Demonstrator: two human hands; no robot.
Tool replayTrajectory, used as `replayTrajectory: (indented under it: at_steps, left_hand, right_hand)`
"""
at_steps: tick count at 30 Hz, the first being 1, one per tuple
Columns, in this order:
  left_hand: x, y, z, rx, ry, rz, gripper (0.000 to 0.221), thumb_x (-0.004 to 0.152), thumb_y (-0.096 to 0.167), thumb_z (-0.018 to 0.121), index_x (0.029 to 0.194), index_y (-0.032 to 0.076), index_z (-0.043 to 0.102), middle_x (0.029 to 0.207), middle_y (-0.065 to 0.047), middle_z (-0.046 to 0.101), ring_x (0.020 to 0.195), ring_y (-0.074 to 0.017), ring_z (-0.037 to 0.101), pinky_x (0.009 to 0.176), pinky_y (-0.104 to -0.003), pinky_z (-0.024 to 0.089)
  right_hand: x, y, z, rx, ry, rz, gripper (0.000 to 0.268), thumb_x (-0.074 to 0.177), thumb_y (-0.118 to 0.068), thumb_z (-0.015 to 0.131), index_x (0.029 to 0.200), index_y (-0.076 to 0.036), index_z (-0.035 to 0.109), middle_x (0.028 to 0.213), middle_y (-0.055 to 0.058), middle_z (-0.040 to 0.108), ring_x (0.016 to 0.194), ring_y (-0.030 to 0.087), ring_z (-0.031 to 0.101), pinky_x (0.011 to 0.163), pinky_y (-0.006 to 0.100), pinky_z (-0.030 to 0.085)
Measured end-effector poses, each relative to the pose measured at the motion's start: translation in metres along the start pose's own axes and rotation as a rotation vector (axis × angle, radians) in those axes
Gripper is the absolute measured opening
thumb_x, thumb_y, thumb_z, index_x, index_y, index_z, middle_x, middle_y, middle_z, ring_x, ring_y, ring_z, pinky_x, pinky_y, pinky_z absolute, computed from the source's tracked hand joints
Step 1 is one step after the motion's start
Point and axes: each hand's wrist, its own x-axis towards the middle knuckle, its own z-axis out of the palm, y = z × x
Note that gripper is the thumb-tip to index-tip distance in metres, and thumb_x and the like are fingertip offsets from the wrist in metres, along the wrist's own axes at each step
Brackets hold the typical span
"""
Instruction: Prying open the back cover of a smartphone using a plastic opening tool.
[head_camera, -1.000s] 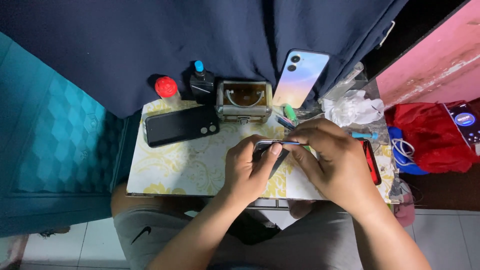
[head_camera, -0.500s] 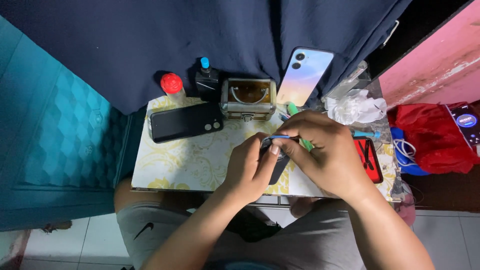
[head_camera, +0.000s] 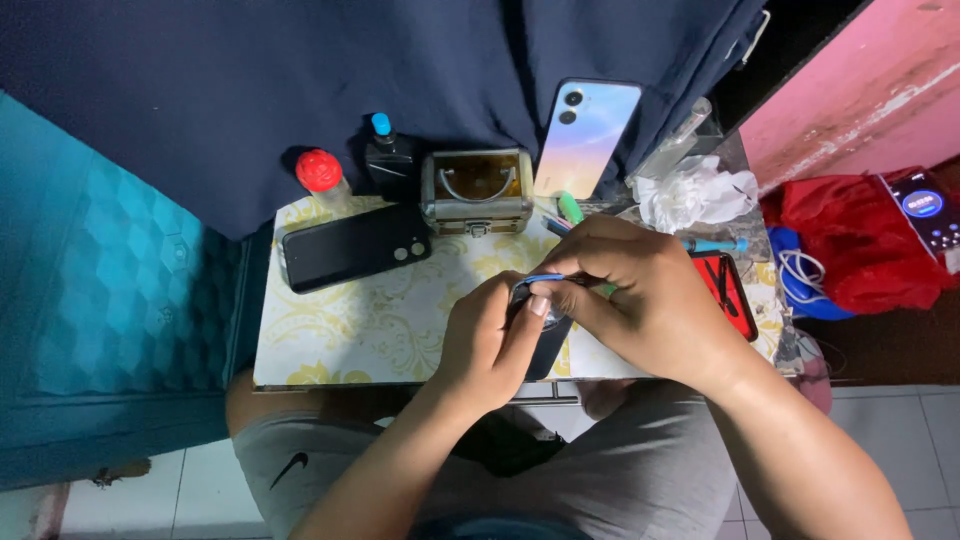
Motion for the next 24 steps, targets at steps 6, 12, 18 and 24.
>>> replayTrajectory:
  at_steps: [6, 12, 18, 24]
  left_hand:
    - [0.000, -0.011, 0.002, -0.058, 0.005, -0.030, 0.014, 0.101, 0.012, 0.052, 0.094, 0.000, 0.055, 0.068, -0.007, 0.057, 0.051, -0.0159, 0.050, 0.047, -0.030, 0.041]
    - [0.006, -0.007, -0.002, -0.121, 0.026, -0.177, 0.018, 0.102, 0.016, 0.050, 0.095, 0.002, 0.055, 0.069, -0.005, 0.056, 0.055, -0.0147, 0.048, 0.053, -0.029, 0.041]
    - [-0.002, -0.010, 0.015, -0.357, 0.134, -0.472, 0.032, 0.106, 0.026, 0.053, 0.086, 0.003, 0.064, 0.074, -0.011, 0.062, 0.083, -0.0152, 0.053, 0.068, -0.031, 0.046]
    - [0.004, 0.010, 0.019, -0.307, 0.156, -0.685, 0.037, 0.104, 0.035, 0.052, 0.093, 0.003, 0.069, 0.080, -0.019, 0.069, 0.085, -0.0202, 0.059, 0.079, -0.038, 0.051]
  right_hand:
    - [-0.005, 0.006, -0.005, -0.049, 0.008, 0.115, 0.013, 0.080, 0.003, 0.076, 0.092, 0.000, 0.077, 0.082, 0.007, 0.071, 0.058, 0.015, 0.059, 0.053, 0.027, 0.044]
    - [-0.012, 0.015, 0.005, 0.056, 0.157, 0.173, 0.009, 0.085, 0.001, 0.077, 0.092, 0.005, 0.075, 0.086, 0.008, 0.069, 0.065, 0.013, 0.057, 0.059, 0.024, 0.046]
    - [-0.036, 0.067, 0.050, 0.567, 0.386, 0.315, 0.011, 0.092, -0.002, 0.075, 0.092, 0.009, 0.072, 0.076, 0.016, 0.066, 0.073, 0.021, 0.068, 0.063, 0.034, 0.063]
    - [-0.036, 0.033, 0.089, 0.697, 0.816, 0.576, 0.010, 0.097, -0.005, 0.071, 0.091, 0.001, 0.067, 0.073, 0.005, 0.059, 0.072, 0.009, 0.057, 0.066, 0.025, 0.054]
